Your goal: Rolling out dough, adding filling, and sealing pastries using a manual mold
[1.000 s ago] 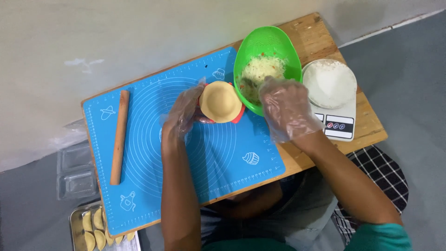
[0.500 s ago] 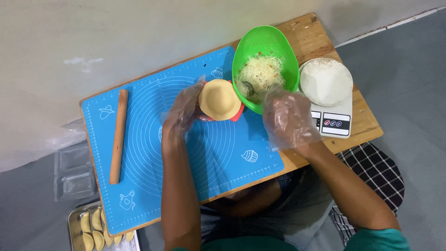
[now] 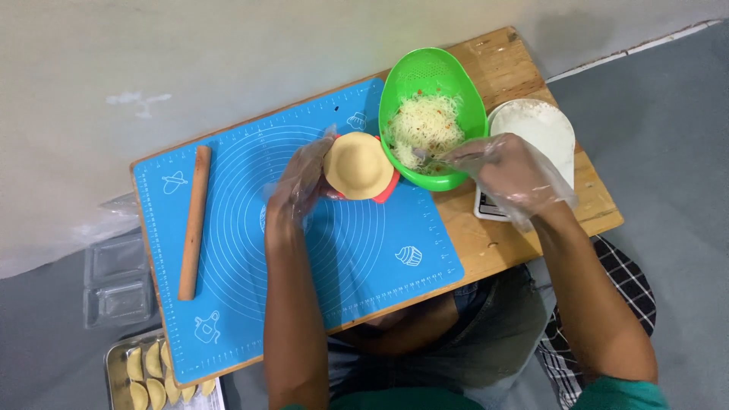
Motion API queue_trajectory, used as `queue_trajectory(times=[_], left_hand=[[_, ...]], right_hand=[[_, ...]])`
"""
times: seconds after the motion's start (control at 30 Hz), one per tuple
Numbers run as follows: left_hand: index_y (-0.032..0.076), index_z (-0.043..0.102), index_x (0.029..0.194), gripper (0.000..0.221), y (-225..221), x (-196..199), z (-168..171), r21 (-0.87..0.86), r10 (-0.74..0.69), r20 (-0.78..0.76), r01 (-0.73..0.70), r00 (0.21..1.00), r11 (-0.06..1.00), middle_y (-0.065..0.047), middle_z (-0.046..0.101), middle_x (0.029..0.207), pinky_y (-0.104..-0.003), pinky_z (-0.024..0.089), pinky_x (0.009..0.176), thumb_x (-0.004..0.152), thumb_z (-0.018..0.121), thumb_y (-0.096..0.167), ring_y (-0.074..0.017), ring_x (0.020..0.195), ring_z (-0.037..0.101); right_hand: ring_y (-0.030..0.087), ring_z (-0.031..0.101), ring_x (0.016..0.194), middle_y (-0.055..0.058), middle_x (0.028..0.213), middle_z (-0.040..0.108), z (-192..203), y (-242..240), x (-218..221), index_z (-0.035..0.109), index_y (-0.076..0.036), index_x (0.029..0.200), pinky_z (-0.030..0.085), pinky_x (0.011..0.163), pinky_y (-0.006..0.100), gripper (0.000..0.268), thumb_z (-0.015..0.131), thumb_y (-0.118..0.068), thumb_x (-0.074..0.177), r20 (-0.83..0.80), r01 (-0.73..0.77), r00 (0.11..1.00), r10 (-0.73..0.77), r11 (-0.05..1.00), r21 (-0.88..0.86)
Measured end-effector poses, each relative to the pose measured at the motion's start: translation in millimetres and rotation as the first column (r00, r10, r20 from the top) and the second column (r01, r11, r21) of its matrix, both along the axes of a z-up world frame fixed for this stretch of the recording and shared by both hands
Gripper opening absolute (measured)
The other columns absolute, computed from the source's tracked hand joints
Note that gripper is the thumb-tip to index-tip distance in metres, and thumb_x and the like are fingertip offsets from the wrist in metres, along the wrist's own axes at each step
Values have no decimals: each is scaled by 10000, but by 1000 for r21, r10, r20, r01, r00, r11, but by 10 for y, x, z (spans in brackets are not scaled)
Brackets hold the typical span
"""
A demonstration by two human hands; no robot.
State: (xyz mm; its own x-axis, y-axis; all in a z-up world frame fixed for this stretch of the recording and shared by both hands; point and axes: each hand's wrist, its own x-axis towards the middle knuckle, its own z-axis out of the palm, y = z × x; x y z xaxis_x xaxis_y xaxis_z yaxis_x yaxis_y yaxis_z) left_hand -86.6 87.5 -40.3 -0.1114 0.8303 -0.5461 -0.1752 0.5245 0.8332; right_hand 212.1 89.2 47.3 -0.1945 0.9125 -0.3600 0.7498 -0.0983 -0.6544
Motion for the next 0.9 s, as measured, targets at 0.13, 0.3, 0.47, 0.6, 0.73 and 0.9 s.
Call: queue_trajectory(times=[0.13,0.3,0.47,0.6,0.73,0.9], left_hand=[[-55,553,1191,543,-62,-29,113,14,15,-19,-15,1000,1000,-180,661,752,-353,656,443,964,572,438,-332,573,745],[-83,545,1239,585,-191,0,402,21,54,-31,-53,998,998,-144,606,743,-305,629,425,944,575,421,-309,572,737],[-16,689,1042,502,-253,65,591,27,68,-75,-66,995,997,-108,626,760,-214,433,360,936,596,466,-116,516,525],[-59,666,1085,554,-279,82,555,35,96,-68,-94,993,995,-126,626,848,-221,495,423,887,631,457,-117,641,547],[-12,643,983,401,-227,43,305,116,52,91,-62,995,991,-66,565,759,-233,324,401,906,663,381,-90,570,443],[-1,674,908,340,-231,87,285,263,-24,151,-17,988,965,-57,612,805,-216,373,443,895,713,336,-72,619,484]], right_hand=[[276,551,757,251,1110,735,-155,44,106,751,-6,1134,440,732,378,237,621,-60,943,-298,64,953,-53,998,28],[155,376,463,188,760,680,-82,41,175,729,50,1139,368,484,273,209,625,10,962,-342,131,934,-98,989,74],[156,481,613,114,836,675,90,72,202,773,-22,1072,385,522,251,179,667,-63,934,-368,255,906,-208,964,81],[129,476,636,58,821,644,-30,222,466,752,-83,1051,414,559,249,138,752,-167,941,-457,158,885,-88,980,117],[104,506,656,73,863,682,128,230,459,737,-53,1059,409,554,202,128,777,-118,955,-441,198,892,-93,960,196],[165,587,824,201,1127,709,175,344,527,662,98,1191,470,710,220,379,660,-98,868,-555,-65,794,248,942,328]])
